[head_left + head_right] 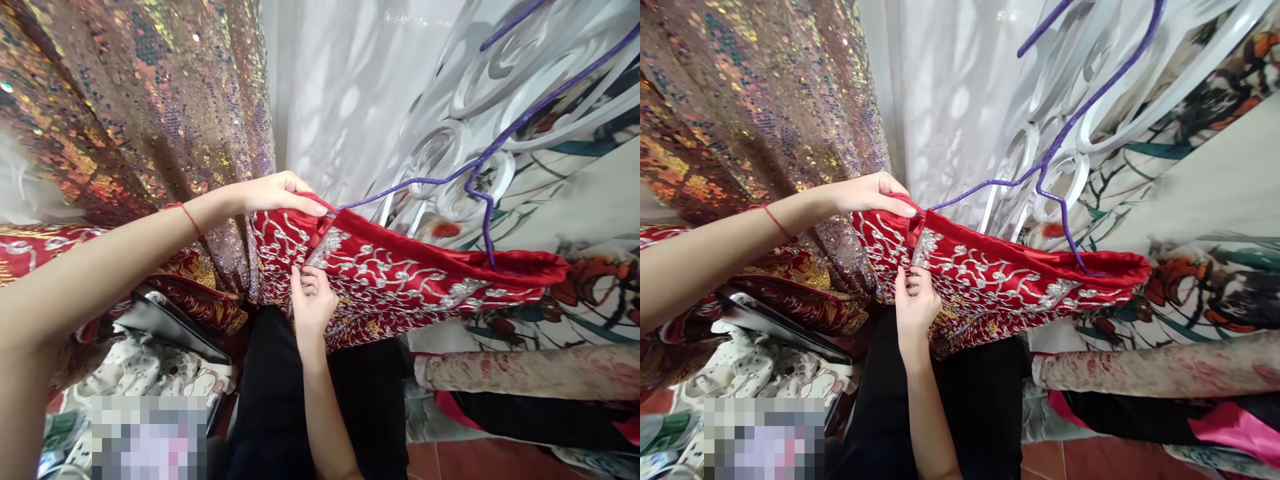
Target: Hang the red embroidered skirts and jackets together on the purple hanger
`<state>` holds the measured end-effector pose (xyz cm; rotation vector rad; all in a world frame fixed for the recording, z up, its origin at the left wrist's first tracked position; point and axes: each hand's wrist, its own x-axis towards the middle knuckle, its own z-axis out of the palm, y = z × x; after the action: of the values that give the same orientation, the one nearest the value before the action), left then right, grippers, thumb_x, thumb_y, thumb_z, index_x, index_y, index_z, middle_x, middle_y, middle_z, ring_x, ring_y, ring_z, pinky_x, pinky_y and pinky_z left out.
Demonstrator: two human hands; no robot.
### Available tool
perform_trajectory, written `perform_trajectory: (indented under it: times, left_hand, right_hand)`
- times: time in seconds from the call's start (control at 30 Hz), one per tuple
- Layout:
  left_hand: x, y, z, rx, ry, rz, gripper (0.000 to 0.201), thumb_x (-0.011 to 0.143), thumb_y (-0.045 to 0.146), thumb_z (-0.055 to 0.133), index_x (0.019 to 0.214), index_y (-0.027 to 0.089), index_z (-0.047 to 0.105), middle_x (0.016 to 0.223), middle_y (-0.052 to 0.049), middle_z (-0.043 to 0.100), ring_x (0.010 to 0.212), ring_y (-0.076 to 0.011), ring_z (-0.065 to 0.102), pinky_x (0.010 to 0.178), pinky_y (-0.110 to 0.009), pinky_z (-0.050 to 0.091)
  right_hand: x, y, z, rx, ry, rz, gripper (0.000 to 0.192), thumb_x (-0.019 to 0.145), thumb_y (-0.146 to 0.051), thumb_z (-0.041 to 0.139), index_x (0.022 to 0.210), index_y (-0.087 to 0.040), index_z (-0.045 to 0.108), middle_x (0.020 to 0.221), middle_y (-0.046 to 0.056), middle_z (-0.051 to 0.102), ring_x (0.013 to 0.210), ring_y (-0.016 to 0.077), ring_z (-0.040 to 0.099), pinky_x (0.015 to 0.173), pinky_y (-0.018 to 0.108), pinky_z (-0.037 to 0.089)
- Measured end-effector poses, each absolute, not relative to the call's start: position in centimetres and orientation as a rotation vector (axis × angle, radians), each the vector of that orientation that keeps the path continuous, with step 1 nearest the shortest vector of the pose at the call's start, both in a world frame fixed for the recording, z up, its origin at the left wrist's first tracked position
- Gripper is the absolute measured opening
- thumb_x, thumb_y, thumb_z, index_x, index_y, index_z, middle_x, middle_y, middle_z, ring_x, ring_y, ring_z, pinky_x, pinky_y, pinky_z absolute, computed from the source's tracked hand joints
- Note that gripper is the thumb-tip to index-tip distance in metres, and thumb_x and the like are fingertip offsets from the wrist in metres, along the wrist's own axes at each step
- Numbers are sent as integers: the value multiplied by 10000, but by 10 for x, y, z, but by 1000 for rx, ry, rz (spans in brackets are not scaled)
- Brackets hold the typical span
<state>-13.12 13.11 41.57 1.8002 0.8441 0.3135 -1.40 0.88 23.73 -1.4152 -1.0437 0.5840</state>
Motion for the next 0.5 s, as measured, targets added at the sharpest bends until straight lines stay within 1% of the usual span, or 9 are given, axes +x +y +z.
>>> perform_trajectory:
  times: [0.1,0.23,0.33,0.4,0.5]
  left_hand:
    - [-131,131,416,1790,837,303,369,753,525,770,975,235,820,666,-50,723,680,-184,676,697,-329,552]
    - [-132,131,415,1774,870,282,393,741,540,775,995,243,817,704,-65,734,718,-200,680,731,-347,551]
    - [-132,132,415,1818,886,252,422,768,554,734,1041,237,796,739,-67,736,769,-208,688,773,-347,546]
    - [-131,133,420,1907,904,237,464,800,575,682,1091,224,765,807,-66,744,822,-207,687,814,-338,538]
    - [-129,124,434,2155,1068,230,568,836,610,601,1194,177,684,1004,-86,736,957,-227,666,904,-343,514]
  right_hand:
    - [-13,12,240,-1404,-1013,585,370,885,-554,603,908,-194,681,721,35,731,541,145,641,543,250,497]
    - [-11,13,242,-1347,-1025,657,328,911,-512,577,862,-197,654,680,18,712,506,141,627,538,255,497]
    - [-12,12,240,-1375,-1020,580,315,898,-505,606,895,-196,668,739,28,741,521,137,631,554,254,505]
    - [-14,14,237,-1400,-995,511,331,878,-516,637,945,-196,689,788,41,762,539,139,644,570,256,511]
    - [-16,23,235,-1393,-982,528,350,884,-529,617,952,-199,713,760,45,759,551,149,657,583,259,516]
